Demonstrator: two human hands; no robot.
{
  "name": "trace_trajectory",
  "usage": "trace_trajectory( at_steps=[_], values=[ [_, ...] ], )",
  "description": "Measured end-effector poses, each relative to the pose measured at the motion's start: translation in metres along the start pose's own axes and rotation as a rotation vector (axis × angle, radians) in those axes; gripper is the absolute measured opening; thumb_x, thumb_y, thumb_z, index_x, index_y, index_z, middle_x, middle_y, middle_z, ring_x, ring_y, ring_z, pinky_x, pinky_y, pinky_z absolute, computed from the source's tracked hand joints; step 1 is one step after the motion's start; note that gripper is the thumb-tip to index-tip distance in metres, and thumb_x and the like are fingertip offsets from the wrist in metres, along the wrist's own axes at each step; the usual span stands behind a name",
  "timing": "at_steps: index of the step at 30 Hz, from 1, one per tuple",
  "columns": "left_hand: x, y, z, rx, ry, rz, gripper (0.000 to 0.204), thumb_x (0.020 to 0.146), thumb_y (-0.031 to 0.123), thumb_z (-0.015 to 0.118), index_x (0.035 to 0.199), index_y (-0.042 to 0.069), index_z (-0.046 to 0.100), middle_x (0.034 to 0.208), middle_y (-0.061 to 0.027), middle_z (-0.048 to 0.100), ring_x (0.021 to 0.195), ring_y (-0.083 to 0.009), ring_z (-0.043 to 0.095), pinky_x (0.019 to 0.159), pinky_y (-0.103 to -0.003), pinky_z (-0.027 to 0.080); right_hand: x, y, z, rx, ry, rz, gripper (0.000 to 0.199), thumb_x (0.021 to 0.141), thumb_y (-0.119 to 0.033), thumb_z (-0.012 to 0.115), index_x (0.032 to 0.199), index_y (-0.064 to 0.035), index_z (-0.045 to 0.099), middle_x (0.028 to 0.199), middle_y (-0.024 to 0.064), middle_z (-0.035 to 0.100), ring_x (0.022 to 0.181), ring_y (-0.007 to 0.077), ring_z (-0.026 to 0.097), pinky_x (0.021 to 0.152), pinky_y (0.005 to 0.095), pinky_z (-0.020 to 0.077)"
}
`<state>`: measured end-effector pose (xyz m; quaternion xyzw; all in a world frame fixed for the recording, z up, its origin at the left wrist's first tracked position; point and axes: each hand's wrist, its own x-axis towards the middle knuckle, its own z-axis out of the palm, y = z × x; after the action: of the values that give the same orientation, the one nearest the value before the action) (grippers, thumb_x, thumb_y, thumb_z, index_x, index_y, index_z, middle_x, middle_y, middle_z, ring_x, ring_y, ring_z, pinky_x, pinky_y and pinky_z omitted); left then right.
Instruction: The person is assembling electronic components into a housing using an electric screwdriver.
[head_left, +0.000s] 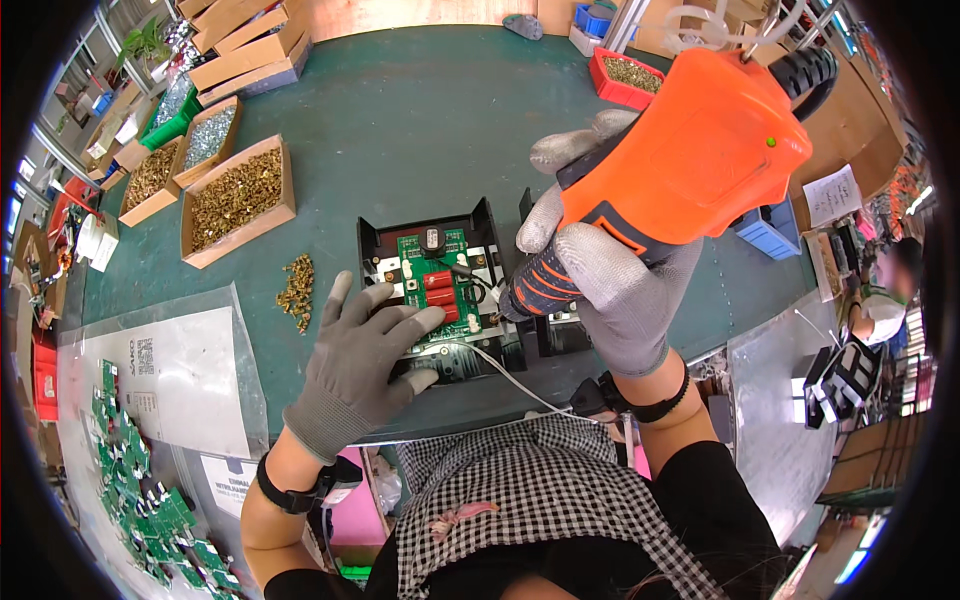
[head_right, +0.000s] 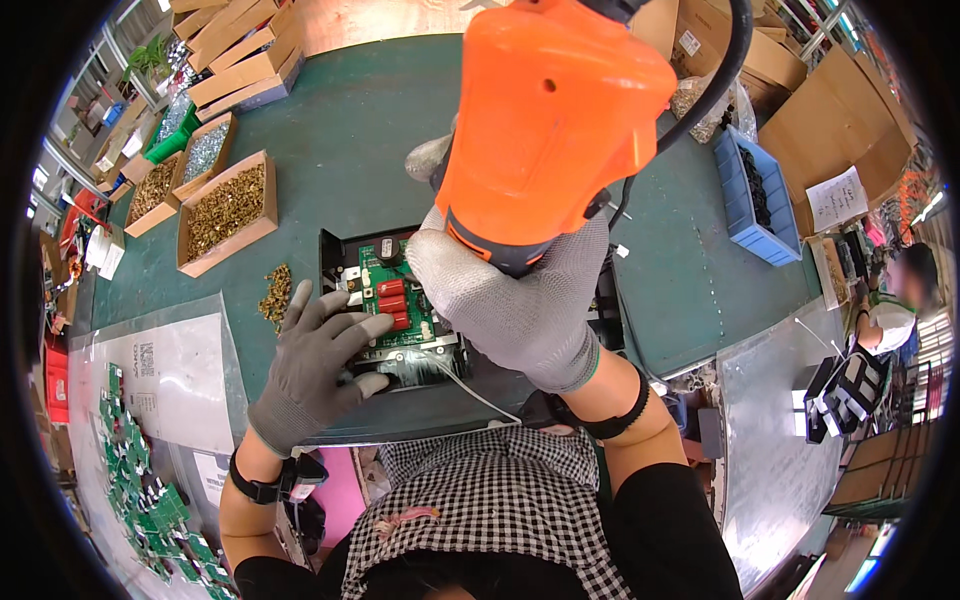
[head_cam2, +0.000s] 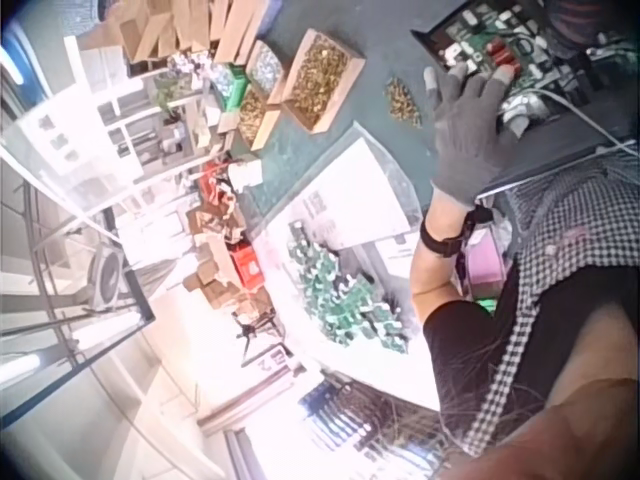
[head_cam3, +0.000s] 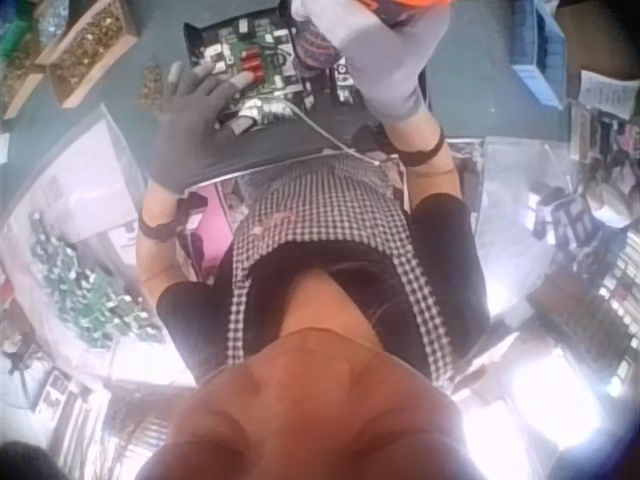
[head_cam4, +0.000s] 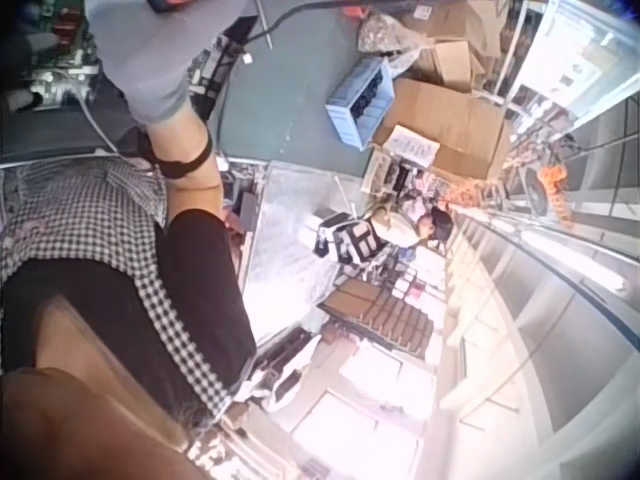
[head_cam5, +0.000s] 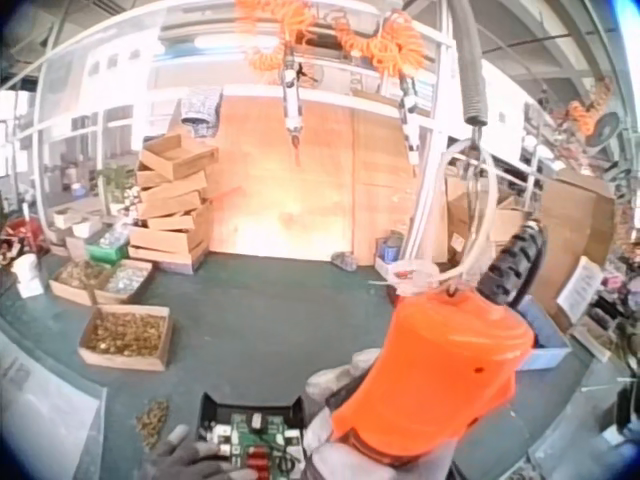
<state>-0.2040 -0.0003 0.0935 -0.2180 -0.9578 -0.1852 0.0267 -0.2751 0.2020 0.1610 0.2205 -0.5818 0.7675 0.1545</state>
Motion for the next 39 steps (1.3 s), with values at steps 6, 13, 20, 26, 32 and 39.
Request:
trace_trajectory(
  at_steps=[6,13,20,26,32,39],
  values=[
    [0.001,-0.001,0.000,-0.061,0.000,0.008,0.059,0.063,0.022,0.076,0.120,0.016,0.059,0.104,-0.0048,0.065,0.118,-0.0286,0.047,0.113,-0.051,0.017,0.002,-0.004,0.001,-0.130,-0.060,0.005,0.030,0.064,0.010,0.064,0.092,0.0011,0.058,0.088,0.0055,0.063,0.076,0.0103,0.059,0.069,0.0246,0.0472],
    [0.001,-0.005,0.000,-0.101,0.000,0.010,0.056,0.063,0.020,0.074,0.117,0.015,0.061,0.103,-0.0042,0.066,0.117,-0.0277,0.048,0.114,-0.051,0.015,-0.001,0.010,-0.004,-0.178,-0.258,-0.021,0.060,0.070,0.003,0.059,0.126,0.0034,0.038,0.101,0.0211,0.061,0.071,0.0192,0.062,0.065,0.0305,0.0525],
    [-0.001,-0.005,-0.004,-0.040,0.004,0.067,0.050,0.072,0.019,0.071,0.120,0.016,0.059,0.104,-0.0031,0.066,0.114,-0.0276,0.051,0.112,-0.054,0.018,-0.004,0.015,0.006,-0.367,-0.335,-0.074,0.057,0.069,0.014,0.059,0.121,0.0014,0.041,0.100,0.0172,0.061,0.082,0.0178,0.063,0.066,0.0271,0.0521],
    [-0.002,-0.032,0.002,-0.178,0.171,0.098,0.027,0.082,0.020,0.064,0.107,0.010,0.062,0.102,-0.0064,0.064,0.109,-0.0266,0.052,0.109,-0.049,0.024,-0.006,0.016,0.004,-0.234,-0.228,-0.098,0.056,0.070,0.007,0.054,0.124,0.0037,0.039,0.105,0.0195,0.059,0.072,0.0182,0.062,0.063,0.0299,0.0518],
    [-0.003,-0.136,0.011,0.054,0.379,-0.447,0.022,0.080,0.026,0.064,0.093,0.009,0.067,0.092,-0.0109,0.064,0.093,-0.0287,0.057,0.087,-0.043,0.041,0.003,-0.010,0.013,0.007,-0.147,-0.119,0.059,0.074,-0.011,0.055,0.127,0.0045,0.037,0.103,0.0206,0.058,0.065,0.0205,0.061,0.061,0.0329,0.0527],
    [0.020,-0.160,0.025,0.137,0.077,-0.607,0.022,0.072,0.035,0.070,0.074,0.014,0.068,0.086,-0.0078,0.065,0.096,-0.0287,0.057,0.086,-0.041,0.040,0.003,-0.020,0.027,0.049,-0.196,-0.007,0.060,0.071,-0.002,0.057,0.128,0.0018,0.037,0.109,0.0211,0.059,0.070,0.0202,0.064,0.065,0.0319,0.0544]
  ],
)
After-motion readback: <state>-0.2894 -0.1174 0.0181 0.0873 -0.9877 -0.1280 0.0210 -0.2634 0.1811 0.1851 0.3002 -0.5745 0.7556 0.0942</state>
